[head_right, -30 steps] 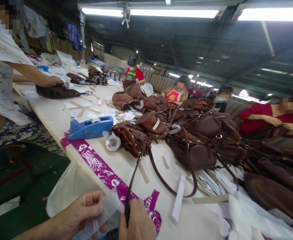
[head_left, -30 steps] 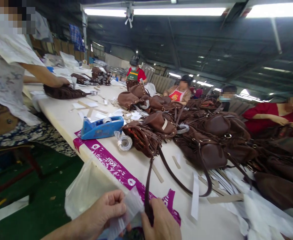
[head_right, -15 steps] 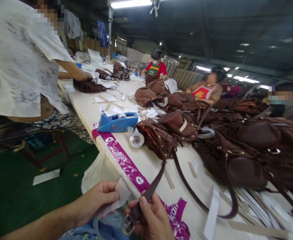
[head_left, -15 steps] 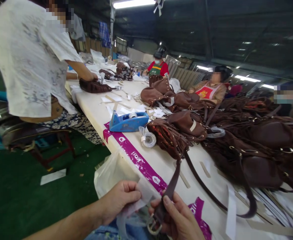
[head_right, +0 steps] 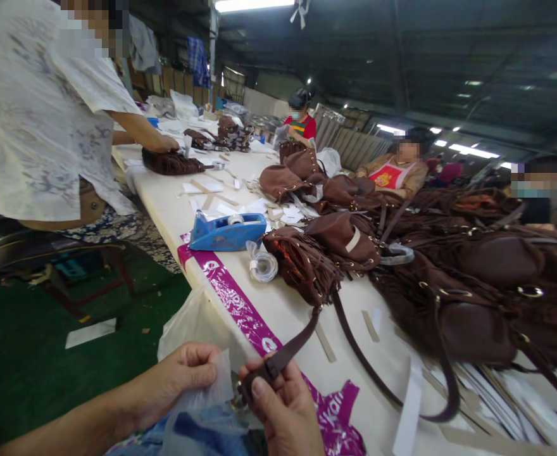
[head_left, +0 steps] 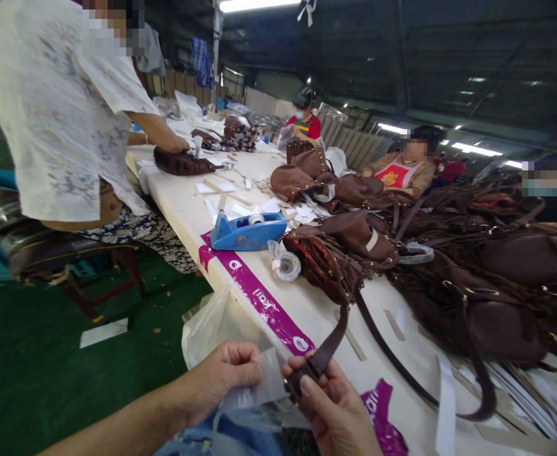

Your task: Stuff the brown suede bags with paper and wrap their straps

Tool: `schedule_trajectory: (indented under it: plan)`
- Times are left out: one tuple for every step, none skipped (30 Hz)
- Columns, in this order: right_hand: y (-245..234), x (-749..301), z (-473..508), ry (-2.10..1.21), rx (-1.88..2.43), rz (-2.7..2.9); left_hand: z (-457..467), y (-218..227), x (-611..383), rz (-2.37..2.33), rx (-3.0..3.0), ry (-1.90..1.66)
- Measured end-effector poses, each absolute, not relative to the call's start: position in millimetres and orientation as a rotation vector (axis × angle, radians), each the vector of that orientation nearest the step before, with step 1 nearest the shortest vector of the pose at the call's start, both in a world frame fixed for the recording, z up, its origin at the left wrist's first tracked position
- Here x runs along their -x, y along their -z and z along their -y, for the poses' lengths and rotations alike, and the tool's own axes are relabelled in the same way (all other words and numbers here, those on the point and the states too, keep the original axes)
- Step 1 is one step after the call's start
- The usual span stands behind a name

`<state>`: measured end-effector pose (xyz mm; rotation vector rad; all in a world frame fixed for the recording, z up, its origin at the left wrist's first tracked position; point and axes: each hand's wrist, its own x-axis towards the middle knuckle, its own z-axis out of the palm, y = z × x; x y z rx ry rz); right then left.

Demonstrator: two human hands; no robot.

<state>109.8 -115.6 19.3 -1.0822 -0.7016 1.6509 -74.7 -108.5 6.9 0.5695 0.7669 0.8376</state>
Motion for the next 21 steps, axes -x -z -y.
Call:
schedule_trajectory:
  plan:
    - [-18, -108, 114, -1.666, 1.067, 0.713, 109, -8, 77, -0.724, -0.583, -0.836]
    - [-17, -105, 113, -1.678, 1.052, 0.725, 110, -9, 79, -0.692, -0.61, -0.831]
    - [-16, -102, 112, -1.68, 1.044, 0.738, 111, -10, 81, -0.683, -0.653, -0.826]
    - [-14, -99, 111, -1.671, 1.043, 0.752, 112, -10, 83, -0.701, -0.701, -0.817]
    - [-12, -95, 110, -1.654, 1.051, 0.766, 114, -10, 85, -0.742, -0.751, -0.802]
    - [-10, -92, 109, -1.631, 1.064, 0.78, 115, -9, 87, -0.799, -0.793, -0.786]
    - [-8, -89, 109, -1.603, 1.079, 0.797, 116, -8, 88, -0.856, -0.829, -0.768]
    - [-5, -87, 109, -1.579, 1.09, 0.816, 117, -7, 88, -0.901, -0.84, -0.759]
    - [-2, -85, 109, -1.565, 1.094, 0.834, 118, -6, 88, -0.927, -0.819, -0.76]
    - [1, -85, 110, -1.566, 1.088, 0.845, 119, -6, 88, -0.932, -0.77, -0.766]
    - [4, -86, 111, -1.587, 1.07, 0.846, 120, -5, 88, -0.917, -0.703, -0.774]
    - [7, -87, 111, -1.626, 1.042, 0.838, 120, -4, 88, -0.887, -0.632, -0.781]
    - [10, -89, 112, -1.679, 1.008, 0.823, 121, -3, 89, -0.845, -0.565, -0.781]
    - [14, -91, 112, -1.737, 0.972, 0.808, 121, -2, 89, -0.794, -0.509, -0.772]
    - [18, -93, 113, -1.789, 0.935, 0.797, 120, 0, 91, -0.745, -0.469, -0.758]
    - [22, -93, 113, -1.829, 0.901, 0.792, 120, 2, 92, -0.702, -0.437, -0.748]
    - [27, -92, 113, -1.86, 0.873, 0.789, 121, 4, 93, -0.664, -0.409, -0.736]
    - [32, -90, 114, -1.883, 0.851, 0.782, 121, 7, 95, -0.628, -0.377, -0.719]
    - [36, -86, 114, -1.902, 0.836, 0.765, 122, 9, 96, -0.596, -0.336, -0.696]
    - [41, -80, 115, -1.918, 0.827, 0.743, 123, 11, 97, -0.57, -0.293, -0.674]
    - [44, -75, 116, -1.928, 0.823, 0.72, 124, 13, 97, -0.549, -0.257, -0.65]
